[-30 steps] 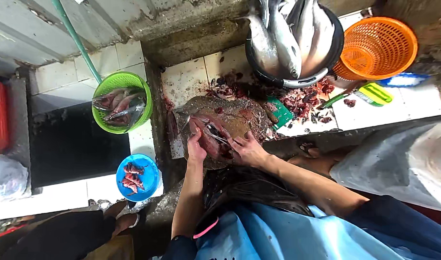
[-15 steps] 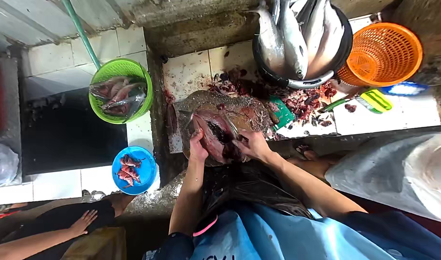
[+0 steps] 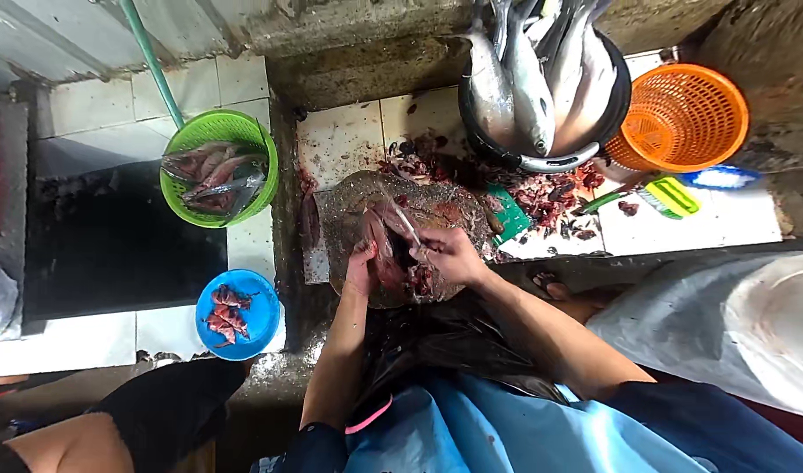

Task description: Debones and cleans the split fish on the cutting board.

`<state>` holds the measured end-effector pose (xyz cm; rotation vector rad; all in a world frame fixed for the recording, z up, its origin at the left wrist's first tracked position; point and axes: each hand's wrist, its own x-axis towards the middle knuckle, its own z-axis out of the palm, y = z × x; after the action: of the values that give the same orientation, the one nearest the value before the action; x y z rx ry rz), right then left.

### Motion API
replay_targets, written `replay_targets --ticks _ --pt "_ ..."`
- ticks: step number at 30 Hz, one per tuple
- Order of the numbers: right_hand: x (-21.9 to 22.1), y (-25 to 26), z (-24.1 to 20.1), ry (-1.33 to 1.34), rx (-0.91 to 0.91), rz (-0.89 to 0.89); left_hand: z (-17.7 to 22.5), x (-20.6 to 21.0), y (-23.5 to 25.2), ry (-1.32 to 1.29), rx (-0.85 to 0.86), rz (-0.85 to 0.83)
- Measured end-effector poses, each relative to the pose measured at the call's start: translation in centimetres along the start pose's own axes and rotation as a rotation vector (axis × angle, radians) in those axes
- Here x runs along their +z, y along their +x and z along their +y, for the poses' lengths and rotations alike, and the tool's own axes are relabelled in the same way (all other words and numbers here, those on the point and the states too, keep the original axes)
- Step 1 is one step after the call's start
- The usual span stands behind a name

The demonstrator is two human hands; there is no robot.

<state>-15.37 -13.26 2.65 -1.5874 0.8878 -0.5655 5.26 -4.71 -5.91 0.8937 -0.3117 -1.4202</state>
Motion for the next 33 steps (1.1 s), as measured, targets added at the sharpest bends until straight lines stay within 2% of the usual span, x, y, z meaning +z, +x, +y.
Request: replay_targets --ticks 2,3,4,5,6,7,9,11,13,14,16,20,23,24,26,28,30,33 --pt "-2.3 1.6 -1.0 -0.058 -0.033 0.14 0.5 0.2 0.2 -0.096 -0.016 -0.054" --pt "-3.7 2.6 -0.7 -0.129 -0.009 0.234 0.6 0.4 0.2 -0.12 -0.026 -0.023" --pt "-5.2 3.6 0.0 -0.185 0.098 0.309 0.8 0.7 0.3 -0.111 -0.029 0.034" --pt "-6.4 4.3 0.9 -0.206 0.293 0.32 0.8 1.0 0.1 -0.059 -0.039 0.099" --pt "-7.0 4.0 2.0 -0.224 0.449 0.262 0.9 1.0 -0.1 0.009 -0.071 0.151" --pt "-7.1 3.2 2.5 -0.244 0.482 0.18 1.4 1.0 0.1 0.073 -0.105 0.186" --pt "-6.2 1.9 2.9 -0.313 0.3 0.03 2.4 1.1 1.8 0.183 -0.135 0.243" --pt "-3.6 -2.5 3.7 -0.567 0.04 -0.09 1.6 0.9 1.0 0.19 -0.161 0.339" --pt "-1.4 -4.3 3.8 -0.799 -0.175 -0.067 1.6 1.7 1.6 0.088 -0.131 0.431" --pt "-0.4 -5.1 4.0 -0.856 -0.212 -0.06 1.5 2.0 1.3 0.029 -0.132 0.478" --pt "0.9 -5.8 4.7 -0.875 -0.199 -0.083 1.2 2.5 0.8 -0.035 -0.133 0.528" --pt "1.2 -5.5 5.9 -0.764 -0.197 -0.131 0.9 3.4 0.6 -0.051 -0.118 0.479" --pt "0.1 -6.0 6.3 -0.746 -0.082 -0.055 0.6 3.2 0.3 -0.06 -0.105 0.471" --pt "-0.5 -6.4 6.4 -0.741 -0.091 -0.013 0.6 3.2 0.0 -0.066 -0.102 0.469" --pt "-1.2 -6.7 6.5 -0.73 -0.236 0.035 0.8 3.5 -0.1 -0.06 -0.084 0.467" --pt "-0.6 -6.6 5.5 -0.786 -0.305 -0.024 0.8 3.8 -0.4 -0.038 -0.073 0.445" --pt "-0.3 -6.3 5.3 -0.842 -0.228 -0.071 0.9 3.9 -0.7 -0.019 -0.089 0.39" --pt "-3.8 -6.8 7.9 -0.887 0.098 -0.026 2.1 2.5 -0.4 0.112 -0.104 0.262"
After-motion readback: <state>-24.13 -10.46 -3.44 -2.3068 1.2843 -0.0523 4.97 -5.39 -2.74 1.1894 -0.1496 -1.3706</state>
